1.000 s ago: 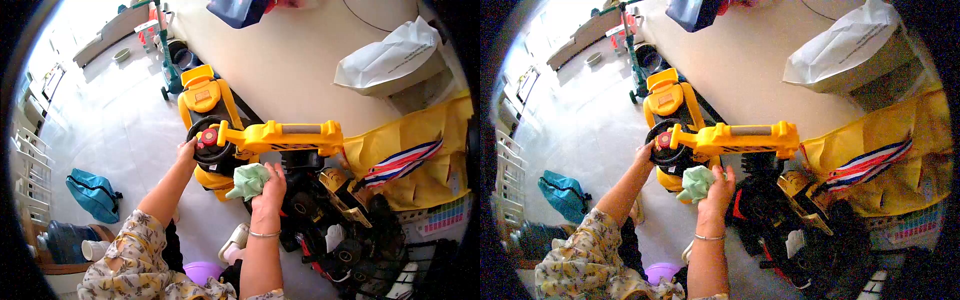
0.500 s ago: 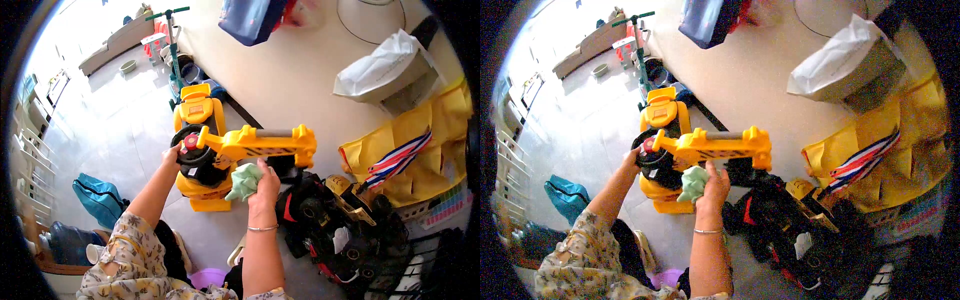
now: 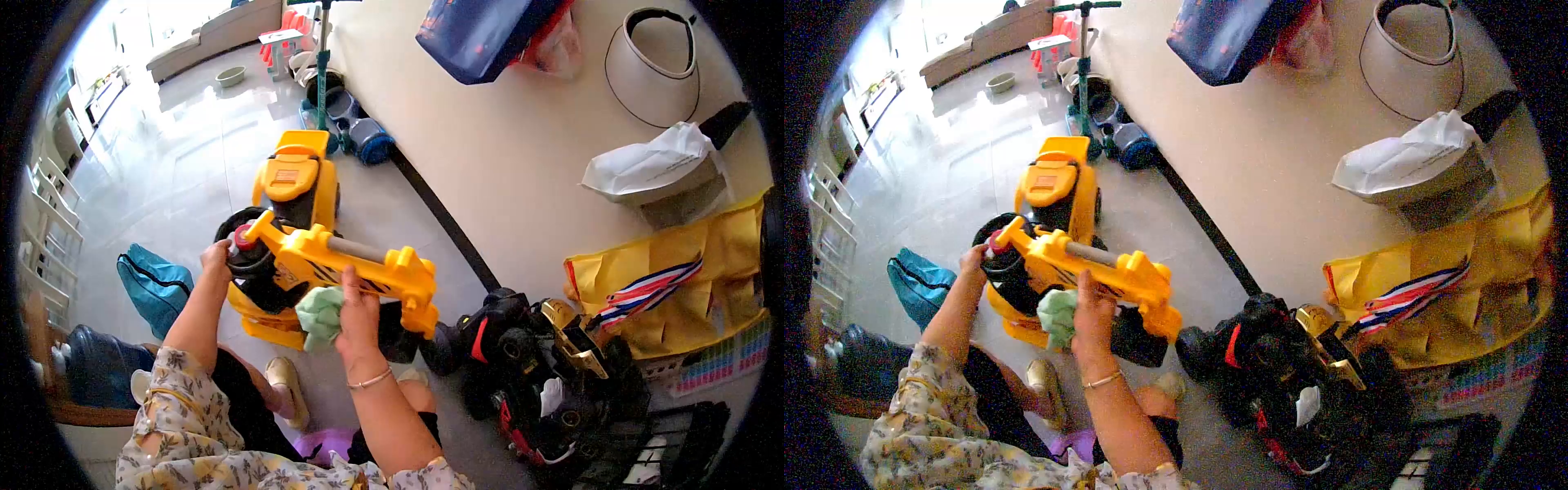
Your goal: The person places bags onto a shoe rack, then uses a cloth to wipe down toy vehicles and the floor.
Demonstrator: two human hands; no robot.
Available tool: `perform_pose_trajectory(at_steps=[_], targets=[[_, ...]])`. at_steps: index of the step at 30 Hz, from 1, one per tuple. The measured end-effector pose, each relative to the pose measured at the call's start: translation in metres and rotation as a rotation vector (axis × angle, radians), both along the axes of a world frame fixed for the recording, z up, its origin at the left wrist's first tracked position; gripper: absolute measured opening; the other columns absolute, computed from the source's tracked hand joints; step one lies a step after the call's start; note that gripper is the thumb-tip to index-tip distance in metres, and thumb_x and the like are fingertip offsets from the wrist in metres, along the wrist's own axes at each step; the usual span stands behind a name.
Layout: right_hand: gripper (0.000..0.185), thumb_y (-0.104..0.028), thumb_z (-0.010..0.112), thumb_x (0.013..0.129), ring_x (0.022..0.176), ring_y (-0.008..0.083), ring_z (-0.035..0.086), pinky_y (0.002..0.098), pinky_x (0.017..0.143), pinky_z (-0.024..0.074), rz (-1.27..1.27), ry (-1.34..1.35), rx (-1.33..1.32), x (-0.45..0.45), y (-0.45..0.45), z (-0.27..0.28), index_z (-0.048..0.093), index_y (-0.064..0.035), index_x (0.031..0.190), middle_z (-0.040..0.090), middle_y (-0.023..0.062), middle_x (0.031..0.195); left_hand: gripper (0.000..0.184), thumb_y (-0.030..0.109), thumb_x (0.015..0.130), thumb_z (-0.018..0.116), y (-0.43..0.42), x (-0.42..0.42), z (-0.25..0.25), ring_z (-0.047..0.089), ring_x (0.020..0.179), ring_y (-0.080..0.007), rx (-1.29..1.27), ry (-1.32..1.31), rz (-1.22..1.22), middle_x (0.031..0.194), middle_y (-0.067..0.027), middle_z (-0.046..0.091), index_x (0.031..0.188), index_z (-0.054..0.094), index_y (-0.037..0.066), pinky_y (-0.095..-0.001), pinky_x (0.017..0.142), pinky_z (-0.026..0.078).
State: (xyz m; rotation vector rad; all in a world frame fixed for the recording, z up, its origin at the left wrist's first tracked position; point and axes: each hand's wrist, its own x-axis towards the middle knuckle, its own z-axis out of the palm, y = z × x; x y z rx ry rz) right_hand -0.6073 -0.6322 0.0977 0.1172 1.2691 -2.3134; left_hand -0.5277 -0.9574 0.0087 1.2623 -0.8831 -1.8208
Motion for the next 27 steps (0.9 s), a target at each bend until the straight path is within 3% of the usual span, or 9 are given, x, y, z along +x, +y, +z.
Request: perform_pose_trajectory(at_steps=[7,8,10,11,13,15,18,22,27], targets=[[0.048,-0.031,0.064,0.087,0.106,0.0186,0.052,0.0325,0.092,0.0404,0.319,0.092,-0.046,-0.011,-0.070,-0.016,0.050,-0.0025,0.123,0.056,0.0052,0.119,0.013,0.009,0.077,0.063,-0.096,0.086,-0.051,0.058,0.064,-0.0232,-0.071,-0.115,0.173,0.074,-0.0091,0.059,0.085,0.059,0.000,-0.0376,0.055,0.052],[0.041,-0.037,0.063,0.088,0.087,0.0133,0.056,0.0297,0.078,0.0465,0.216,0.172,-0.095,-0.010,-0.086,-0.023,0.057,-0.0025,0.110,0.062,0.0038,0.099,0.014,0.010,0.078,0.062,-0.101,0.091,-0.045,0.061,0.068,-0.0241,-0.014,0.017,0.147,0.078,-0.0102,0.061,0.087,0.059,0.000,-0.0368,0.057,0.053],[0.041,-0.035,0.061,0.088,0.088,0.0136,0.057,0.0303,0.078,0.0467,0.461,0.126,-0.072,-0.006,-0.088,-0.013,0.056,-0.0029,0.114,0.061,0.0035,0.099,0.016,0.011,0.082,0.060,-0.127,0.119,-0.047,0.062,0.082,-0.0268,-0.026,0.065,0.069,0.092,-0.0126,0.063,0.092,0.059,0.000,-0.0368,0.069,0.053],[0.040,-0.033,0.061,0.088,0.088,0.0137,0.057,0.0305,0.079,0.0470,0.547,0.148,-0.043,-0.002,-0.092,-0.013,0.056,-0.0035,0.115,0.061,0.0031,0.099,0.017,0.012,0.084,0.058,-0.148,0.140,-0.056,0.062,0.092,-0.0284,-0.100,-0.017,0.021,0.101,-0.0138,0.063,0.096,0.059,0.000,-0.0375,0.079,0.053],[0.043,-0.034,0.062,0.086,0.092,0.0189,0.059,0.0331,0.082,0.0472,0.666,0.298,0.020,0.021,-0.104,-0.036,0.056,-0.0019,0.115,0.063,0.0066,0.101,0.019,0.012,0.084,0.058,-0.179,0.157,-0.063,0.061,0.093,-0.0287,-0.185,-0.114,0.013,0.102,-0.0143,0.062,0.098,0.058,-0.001,-0.0379,0.080,0.052],[0.048,-0.034,0.064,0.082,0.095,0.0270,0.061,0.0359,0.084,0.0469,0.942,0.407,0.400,0.030,-0.083,0.006,0.057,0.0019,0.113,0.064,0.0145,0.103,0.022,0.013,0.084,0.058,-0.204,0.171,-0.068,0.060,0.093,-0.0289,-0.237,-0.164,0.006,0.103,-0.0148,0.061,0.100,0.057,-0.001,-0.0382,0.080,0.051],[0.044,-0.032,0.065,0.075,0.096,0.0338,0.060,0.0391,0.084,0.0468,0.925,0.539,0.336,0.047,-0.075,0.000,0.062,0.0051,0.100,0.062,0.0233,0.100,0.026,0.014,0.084,0.058,-0.238,0.181,-0.069,0.059,0.094,-0.0292,-0.311,-0.235,-0.009,0.105,-0.0156,0.060,0.104,0.055,-0.002,-0.0387,0.081,0.049],[0.037,-0.030,0.065,0.073,0.091,0.0345,0.061,0.0406,0.080,0.0476,0.939,0.573,0.463,0.050,-0.056,-0.008,0.065,0.0014,0.093,0.063,0.0224,0.094,0.031,0.015,0.084,0.059,-0.250,0.205,-0.063,0.057,0.096,-0.0297,-0.455,-0.362,0.011,0.107,-0.0166,0.057,0.108,0.052,-0.003,-0.0393,0.083,0.047],[0.028,-0.026,0.065,0.071,0.076,0.0346,0.063,0.0400,0.071,0.0494,0.675,0.702,0.391,0.042,-0.030,0.000,0.067,0.0001,0.080,0.065,0.0196,0.077,0.038,0.017,0.084,0.059,-0.210,0.209,-0.013,0.054,0.098,-0.0302,-0.794,-0.547,0.041,0.109,-0.0179,0.055,0.114,0.049,-0.005,-0.0401,0.085,0.045]])
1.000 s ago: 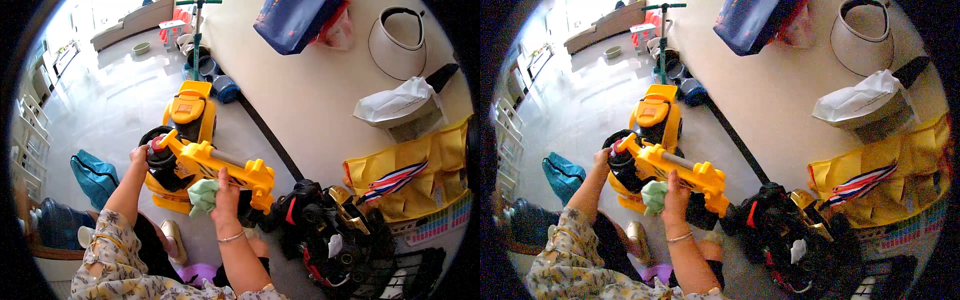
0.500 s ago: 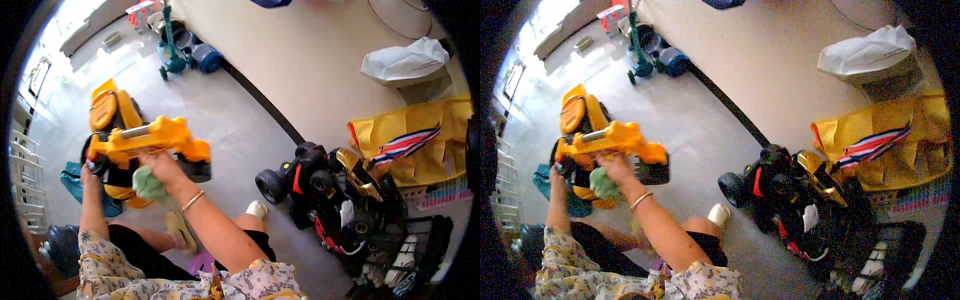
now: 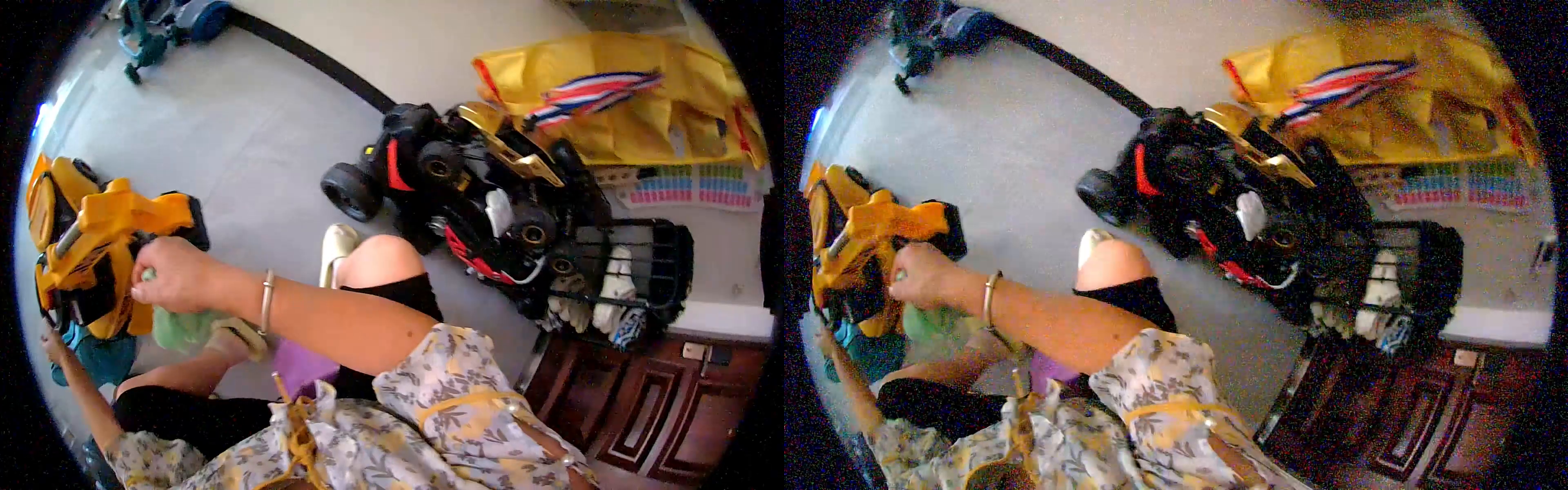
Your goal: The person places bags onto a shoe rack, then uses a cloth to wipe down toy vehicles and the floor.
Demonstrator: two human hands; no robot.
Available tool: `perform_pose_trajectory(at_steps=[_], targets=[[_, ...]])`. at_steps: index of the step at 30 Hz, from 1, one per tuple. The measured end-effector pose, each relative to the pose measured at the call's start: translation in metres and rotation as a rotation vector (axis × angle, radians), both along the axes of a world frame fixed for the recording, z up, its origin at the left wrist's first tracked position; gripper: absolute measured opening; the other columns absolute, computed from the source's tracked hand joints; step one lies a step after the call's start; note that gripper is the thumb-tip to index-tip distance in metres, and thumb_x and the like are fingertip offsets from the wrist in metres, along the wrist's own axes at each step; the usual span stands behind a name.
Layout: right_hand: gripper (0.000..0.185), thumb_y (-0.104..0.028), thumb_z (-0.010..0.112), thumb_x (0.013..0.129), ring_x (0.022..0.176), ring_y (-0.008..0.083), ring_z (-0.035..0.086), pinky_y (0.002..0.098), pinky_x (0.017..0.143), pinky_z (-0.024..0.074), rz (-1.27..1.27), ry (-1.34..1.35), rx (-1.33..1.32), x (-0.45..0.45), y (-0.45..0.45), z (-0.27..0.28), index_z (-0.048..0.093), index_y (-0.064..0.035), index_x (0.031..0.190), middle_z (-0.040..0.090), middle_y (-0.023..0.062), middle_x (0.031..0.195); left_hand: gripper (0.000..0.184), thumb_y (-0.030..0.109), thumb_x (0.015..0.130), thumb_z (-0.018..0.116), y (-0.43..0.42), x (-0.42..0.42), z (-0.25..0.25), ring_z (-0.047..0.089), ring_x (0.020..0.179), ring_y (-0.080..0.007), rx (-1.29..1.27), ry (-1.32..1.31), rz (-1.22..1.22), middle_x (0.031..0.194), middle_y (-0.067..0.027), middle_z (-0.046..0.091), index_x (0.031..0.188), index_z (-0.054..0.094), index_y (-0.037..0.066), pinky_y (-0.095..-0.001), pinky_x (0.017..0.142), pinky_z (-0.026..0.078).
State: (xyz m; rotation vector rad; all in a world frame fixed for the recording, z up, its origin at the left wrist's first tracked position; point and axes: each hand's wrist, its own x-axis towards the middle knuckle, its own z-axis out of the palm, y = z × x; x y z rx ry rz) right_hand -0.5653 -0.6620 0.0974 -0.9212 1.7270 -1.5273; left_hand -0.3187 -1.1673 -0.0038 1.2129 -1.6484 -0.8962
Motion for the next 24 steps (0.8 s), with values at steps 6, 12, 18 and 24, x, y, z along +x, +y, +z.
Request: perform_pose_trajectory(at_steps=[6,12,18,24], targets=[[0.020,-0.019,0.064,0.074,0.068,0.0205,0.062,0.0330,0.066,0.0491,-0.338,0.010,-0.177,-0.016,0.077,0.055,0.066,0.0007,0.079,0.064,0.0157,0.070,0.047,0.019,0.084,0.059,0.142,-0.076,0.111,0.051,0.100,-0.0309,-0.444,-0.014,-0.118,0.112,-0.0194,0.052,0.121,0.044,-0.006,-0.0411,0.087,0.042],[0.030,-0.020,0.065,0.077,0.079,0.0118,0.058,0.0257,0.073,0.0477,-0.804,-0.202,-0.349,-0.029,0.227,0.109,0.061,-0.0042,0.102,0.062,0.0046,0.088,0.048,0.018,0.088,0.056,0.267,-0.124,0.146,0.051,0.102,-0.0274,-0.587,0.031,-0.356,0.118,-0.0176,0.049,0.128,0.041,-0.004,-0.0382,0.089,0.042],[0.026,-0.015,0.062,0.086,0.081,0.0198,0.062,0.0338,0.071,0.0519,-1.353,-0.359,-0.596,-0.097,0.393,0.025,0.059,0.0005,0.106,0.064,0.0084,0.090,0.043,0.015,0.095,0.049,0.369,-0.167,0.129,0.053,0.105,-0.0196,-0.612,0.042,-0.601,0.128,-0.0125,0.047,0.135,0.038,0.004,-0.0312,0.091,0.044],[0.050,-0.048,0.063,0.084,0.082,0.0244,0.064,0.0391,0.070,0.0546,-1.524,-0.532,-0.719,-0.137,0.427,0.011,0.057,-0.0030,0.105,0.064,0.0084,0.096,0.049,0.018,0.093,0.052,0.389,-0.216,0.119,0.055,0.096,-0.0154,-0.359,0.214,-0.693,0.133,-0.0136,0.043,0.139,0.035,0.008,-0.0287,0.088,0.045]])
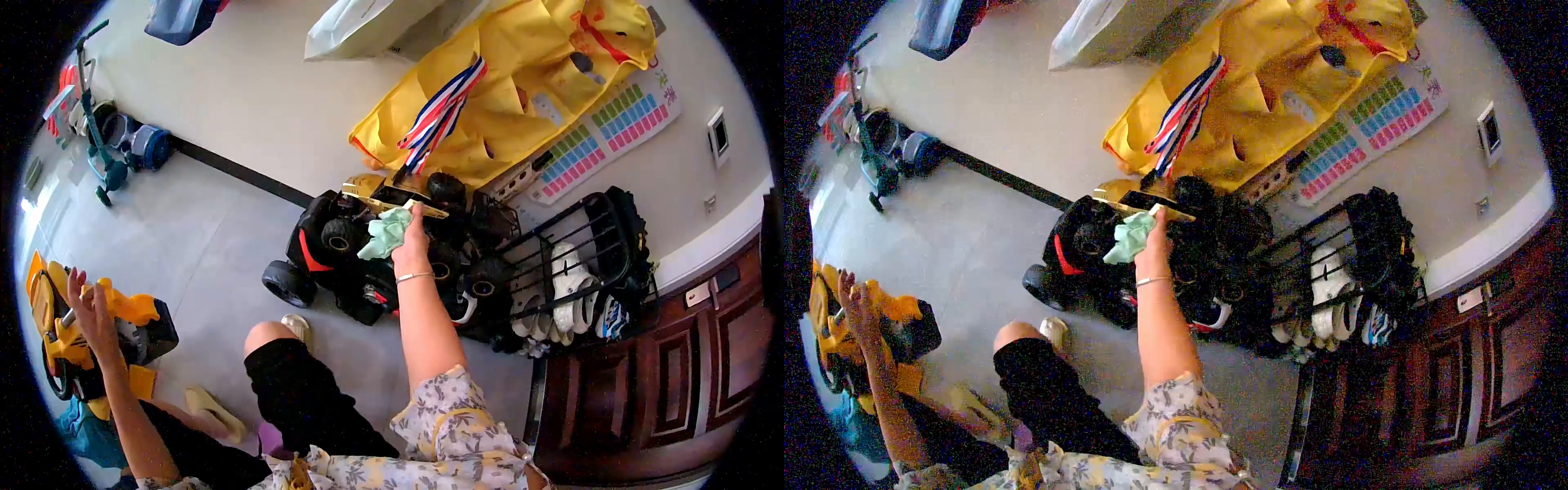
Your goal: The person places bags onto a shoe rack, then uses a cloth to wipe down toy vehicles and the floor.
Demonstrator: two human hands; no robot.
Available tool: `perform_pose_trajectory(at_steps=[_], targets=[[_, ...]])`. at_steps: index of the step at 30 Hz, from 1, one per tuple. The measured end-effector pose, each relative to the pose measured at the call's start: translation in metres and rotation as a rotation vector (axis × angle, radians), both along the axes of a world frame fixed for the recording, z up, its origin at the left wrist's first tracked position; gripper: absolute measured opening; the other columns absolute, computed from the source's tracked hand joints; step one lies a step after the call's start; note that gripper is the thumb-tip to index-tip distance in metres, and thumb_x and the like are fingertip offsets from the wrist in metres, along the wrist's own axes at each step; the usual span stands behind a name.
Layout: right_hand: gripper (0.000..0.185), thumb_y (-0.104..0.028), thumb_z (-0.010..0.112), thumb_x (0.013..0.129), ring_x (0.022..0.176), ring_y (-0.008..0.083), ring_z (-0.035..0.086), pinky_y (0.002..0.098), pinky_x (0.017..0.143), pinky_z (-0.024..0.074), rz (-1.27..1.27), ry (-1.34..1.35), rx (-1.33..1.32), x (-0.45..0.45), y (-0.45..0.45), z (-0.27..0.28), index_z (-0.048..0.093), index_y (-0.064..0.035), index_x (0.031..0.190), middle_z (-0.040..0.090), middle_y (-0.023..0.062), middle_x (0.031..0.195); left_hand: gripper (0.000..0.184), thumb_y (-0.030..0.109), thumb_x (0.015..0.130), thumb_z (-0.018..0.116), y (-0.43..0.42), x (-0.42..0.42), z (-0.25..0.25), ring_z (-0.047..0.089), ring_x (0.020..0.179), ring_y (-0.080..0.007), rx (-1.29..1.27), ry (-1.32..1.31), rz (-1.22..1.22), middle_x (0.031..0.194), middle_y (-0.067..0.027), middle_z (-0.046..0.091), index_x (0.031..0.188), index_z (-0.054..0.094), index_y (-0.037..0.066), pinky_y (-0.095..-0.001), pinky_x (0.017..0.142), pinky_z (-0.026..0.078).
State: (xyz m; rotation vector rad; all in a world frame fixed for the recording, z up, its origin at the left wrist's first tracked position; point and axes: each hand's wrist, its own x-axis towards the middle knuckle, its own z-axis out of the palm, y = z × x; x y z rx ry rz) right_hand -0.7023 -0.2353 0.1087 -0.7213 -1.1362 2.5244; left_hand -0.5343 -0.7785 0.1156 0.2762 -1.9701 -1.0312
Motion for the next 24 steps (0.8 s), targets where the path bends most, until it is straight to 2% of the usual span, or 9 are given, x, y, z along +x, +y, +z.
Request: perform_pose_trajectory(at_steps=[4,10,14,16,17,19,20,21,24], targets=[[0.066,-0.068,0.048,0.082,0.094,0.0295,0.061,0.0463,0.081,0.0499,0.012,0.002,-0.002,-0.028,0.017,0.000,0.057,-0.0094,0.111,0.062,0.0071,0.109,0.052,0.019,0.091,0.054,-0.008,-0.012,-0.012,0.054,0.090,-0.0134,0.137,-0.115,-0.035,0.129,-0.0149,0.045,0.139,0.035,0.009,-0.0280,0.085,0.045],[0.066,-0.069,0.046,0.082,0.099,0.0302,0.059,0.0480,0.086,0.0473,0.005,-0.031,-0.013,-0.034,0.019,-0.022,0.058,-0.0114,0.111,0.061,0.0078,0.111,0.053,0.028,0.091,0.055,-0.011,-0.020,-0.020,0.057,0.093,-0.0162,0.170,-0.081,-0.072,0.128,-0.0147,0.047,0.138,0.036,0.011,-0.0286,0.082,0.048],[0.061,-0.065,0.039,0.087,0.107,0.0310,0.055,0.0509,0.090,0.0446,0.071,0.241,-0.175,-0.016,0.018,-0.027,0.054,-0.0145,0.119,0.058,0.0074,0.117,0.056,0.034,0.089,0.057,-0.001,-0.018,-0.009,0.057,0.090,-0.0150,0.256,-0.162,-0.062,0.124,-0.0137,0.050,0.137,0.039,0.012,-0.0252,0.077,0.046],[0.063,-0.066,0.033,0.087,0.093,0.0332,0.059,0.0511,0.082,0.0501,-0.033,0.239,-0.319,-0.012,0.018,-0.031,0.055,-0.0117,0.109,0.061,0.0089,0.106,0.054,0.033,0.090,0.056,0.003,-0.013,-0.005,0.055,0.087,-0.0132,0.328,-0.231,-0.105,0.120,-0.0117,0.051,0.137,0.039,0.012,-0.0250,0.074,0.045],[0.051,-0.055,0.037,0.091,0.091,0.0331,0.058,0.0537,0.081,0.0505,-0.042,0.187,-0.292,-0.009,0.012,-0.017,0.057,-0.0111,0.106,0.060,0.0087,0.103,0.054,0.033,0.090,0.056,-0.001,-0.013,-0.008,0.055,0.087,-0.0132,0.328,-0.234,-0.099,0.120,-0.0117,0.051,0.137,0.039,0.012,-0.0250,0.074,0.045],[0.044,-0.050,0.040,0.091,0.089,0.0320,0.059,0.0533,0.078,0.0514,0.002,0.191,-0.166,-0.027,0.037,-0.047,0.057,-0.0105,0.102,0.061,0.0081,0.098,0.053,0.032,0.090,0.055,-0.018,-0.014,-0.019,0.054,0.085,-0.0120,0.373,-0.270,-0.178,0.117,-0.0095,0.052,0.137,0.039,0.013,-0.0248,0.072,0.044],[0.017,-0.027,0.053,0.083,0.074,0.0270,0.057,0.0511,0.065,0.0523,0.082,0.211,0.100,-0.025,0.032,-0.043,0.055,-0.0111,0.089,0.057,0.0051,0.087,0.051,0.026,0.090,0.055,-0.024,-0.014,-0.024,0.054,0.085,-0.0116,0.381,-0.289,-0.203,0.115,-0.0081,0.052,0.137,0.039,0.012,-0.0247,0.071,0.044],[0.016,-0.004,0.066,0.075,0.060,0.0220,0.056,0.0489,0.052,0.0532,0.128,0.232,0.367,-0.021,0.028,-0.040,0.052,-0.0117,0.076,0.053,0.0021,0.075,0.049,0.022,0.091,0.053,-0.001,-0.014,-0.012,0.055,0.085,-0.0127,0.431,-0.279,-0.175,0.113,-0.0090,0.053,0.136,0.039,0.012,-0.0250,0.071,0.045],[0.011,-0.013,0.062,0.076,0.070,0.0241,0.055,0.0506,0.061,0.0505,0.246,0.217,0.395,-0.019,0.027,-0.037,0.054,-0.0105,0.083,0.054,0.0031,0.084,0.042,0.014,0.089,0.053,0.009,-0.019,-0.005,0.057,0.083,-0.0154,0.383,-0.370,-0.172,0.106,-0.0103,0.057,0.130,0.044,0.010,-0.0298,0.072,0.049]])
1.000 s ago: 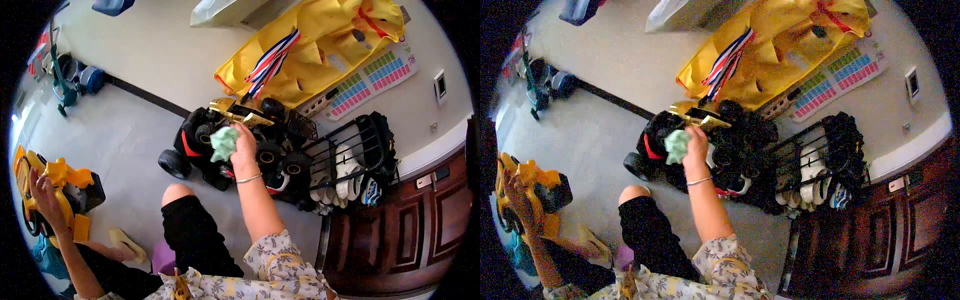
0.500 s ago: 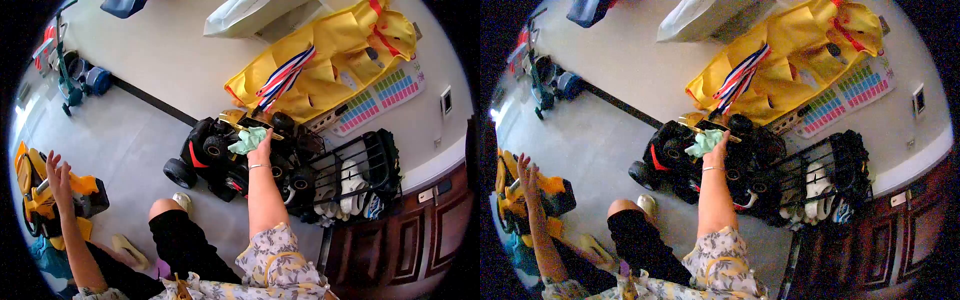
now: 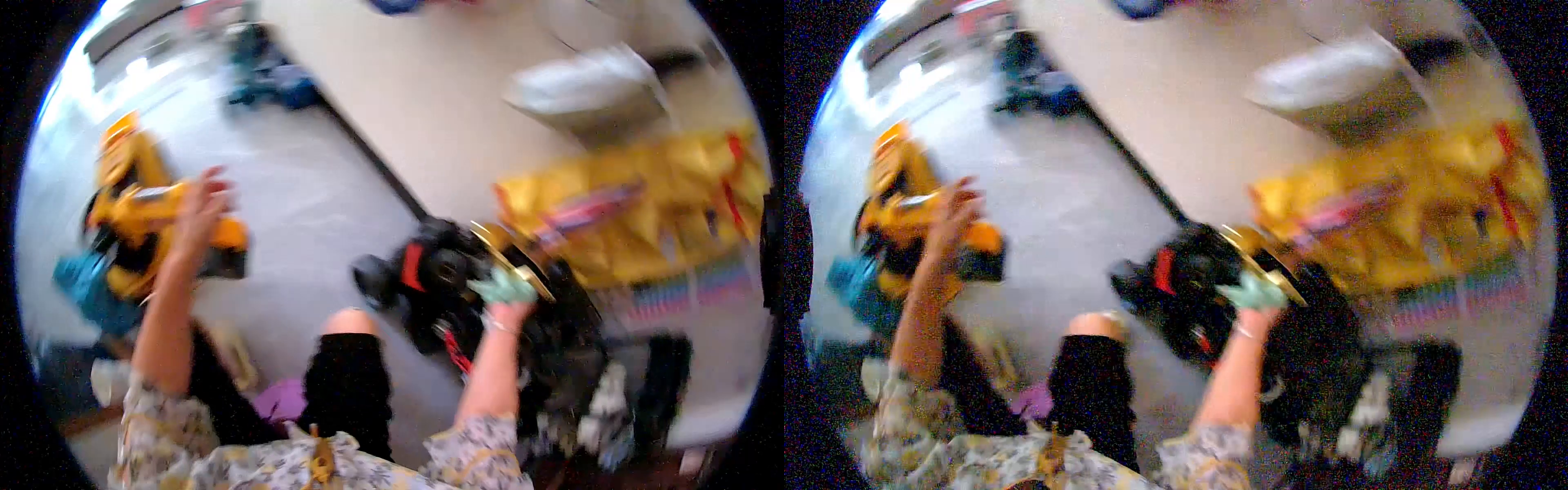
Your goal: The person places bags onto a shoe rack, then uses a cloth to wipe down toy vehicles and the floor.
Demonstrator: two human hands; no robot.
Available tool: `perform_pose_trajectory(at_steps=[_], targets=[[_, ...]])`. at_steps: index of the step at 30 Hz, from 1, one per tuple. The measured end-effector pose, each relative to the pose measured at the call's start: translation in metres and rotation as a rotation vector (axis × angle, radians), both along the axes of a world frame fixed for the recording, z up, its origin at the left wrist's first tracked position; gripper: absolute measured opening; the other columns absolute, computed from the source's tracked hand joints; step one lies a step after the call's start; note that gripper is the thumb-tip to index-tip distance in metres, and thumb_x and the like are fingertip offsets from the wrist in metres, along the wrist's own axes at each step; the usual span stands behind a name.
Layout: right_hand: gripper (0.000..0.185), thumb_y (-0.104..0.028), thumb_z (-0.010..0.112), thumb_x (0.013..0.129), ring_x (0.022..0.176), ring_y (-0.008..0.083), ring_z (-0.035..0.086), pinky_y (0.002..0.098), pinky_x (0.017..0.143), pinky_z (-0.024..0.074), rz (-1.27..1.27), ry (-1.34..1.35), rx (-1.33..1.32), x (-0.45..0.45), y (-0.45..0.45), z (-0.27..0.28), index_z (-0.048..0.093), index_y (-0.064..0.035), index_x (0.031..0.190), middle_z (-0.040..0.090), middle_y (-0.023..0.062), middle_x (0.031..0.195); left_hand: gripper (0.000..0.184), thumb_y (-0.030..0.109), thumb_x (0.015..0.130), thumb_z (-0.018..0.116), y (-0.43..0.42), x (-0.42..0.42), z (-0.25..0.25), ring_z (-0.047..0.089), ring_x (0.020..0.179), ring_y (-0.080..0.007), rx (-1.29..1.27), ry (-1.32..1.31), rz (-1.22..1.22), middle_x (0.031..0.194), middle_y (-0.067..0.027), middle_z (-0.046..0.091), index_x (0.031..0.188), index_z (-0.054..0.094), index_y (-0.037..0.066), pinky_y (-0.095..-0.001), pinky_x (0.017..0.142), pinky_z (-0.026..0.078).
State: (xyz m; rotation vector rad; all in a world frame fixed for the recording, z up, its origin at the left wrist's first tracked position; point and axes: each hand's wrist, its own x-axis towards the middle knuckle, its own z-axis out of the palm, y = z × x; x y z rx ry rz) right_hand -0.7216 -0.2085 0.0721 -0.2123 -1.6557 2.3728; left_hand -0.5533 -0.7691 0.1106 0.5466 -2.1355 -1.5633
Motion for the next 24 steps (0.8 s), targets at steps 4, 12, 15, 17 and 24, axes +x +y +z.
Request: perform_pose_trajectory(at_steps=[4,12,15,17,24], targets=[[0.023,-0.026,0.057,0.078,0.084,0.0269,0.054,0.0530,0.072,0.0469,-0.048,-0.159,-0.187,0.003,-0.004,0.001,0.056,-0.0089,0.093,0.056,0.0044,0.097,0.045,0.011,0.083,0.061,0.016,-0.014,0.002,0.059,0.075,-0.0157,-0.023,-0.014,-0.029,0.098,-0.0110,0.060,0.125,0.047,0.006,-0.0294,0.064,0.051],[0.054,-0.050,0.048,0.081,0.107,0.0323,0.054,0.0571,0.091,0.0413,-0.321,-0.296,-0.556,0.044,-0.049,0.045,0.060,-0.0059,0.110,0.059,0.0077,0.118,0.052,0.024,0.084,0.065,0.018,-0.026,0.000,0.062,0.074,-0.0170,-0.090,0.034,-0.122,0.102,-0.0129,0.060,0.126,0.041,0.006,-0.0303,0.064,0.051],[0.058,-0.053,0.050,0.083,0.111,0.0289,0.052,0.0516,0.090,0.0435,-0.230,-0.253,-0.489,0.058,-0.045,0.046,0.056,-0.0038,0.115,0.058,0.0079,0.121,0.058,0.033,0.084,0.066,0.032,-0.012,0.018,0.063,0.081,-0.0205,-0.007,0.026,-0.248,0.108,-0.0150,0.059,0.128,0.040,0.005,-0.0320,0.069,0.052],[0.058,-0.051,0.051,0.086,0.111,0.0271,0.052,0.0443,0.091,0.0460,-0.169,-0.130,-0.369,0.069,-0.058,0.058,0.053,-0.0018,0.117,0.056,0.0083,0.122,0.066,0.037,0.083,0.067,0.045,-0.002,0.035,0.062,0.094,-0.0238,0.107,0.038,-0.356,0.117,-0.0172,0.054,0.132,0.037,0.005,-0.0336,0.078,0.052],[0.049,-0.044,0.049,0.089,0.106,0.0243,0.053,0.0415,0.090,0.0458,0.089,0.069,0.063,0.100,-0.176,0.123,0.054,-0.0026,0.115,0.057,0.0073,0.117,0.083,0.040,0.081,0.068,0.046,0.059,0.071,0.049,0.114,-0.0227,0.569,0.291,-0.690,0.132,-0.0147,0.043,0.142,0.024,0.006,-0.0378,0.091,0.047]])
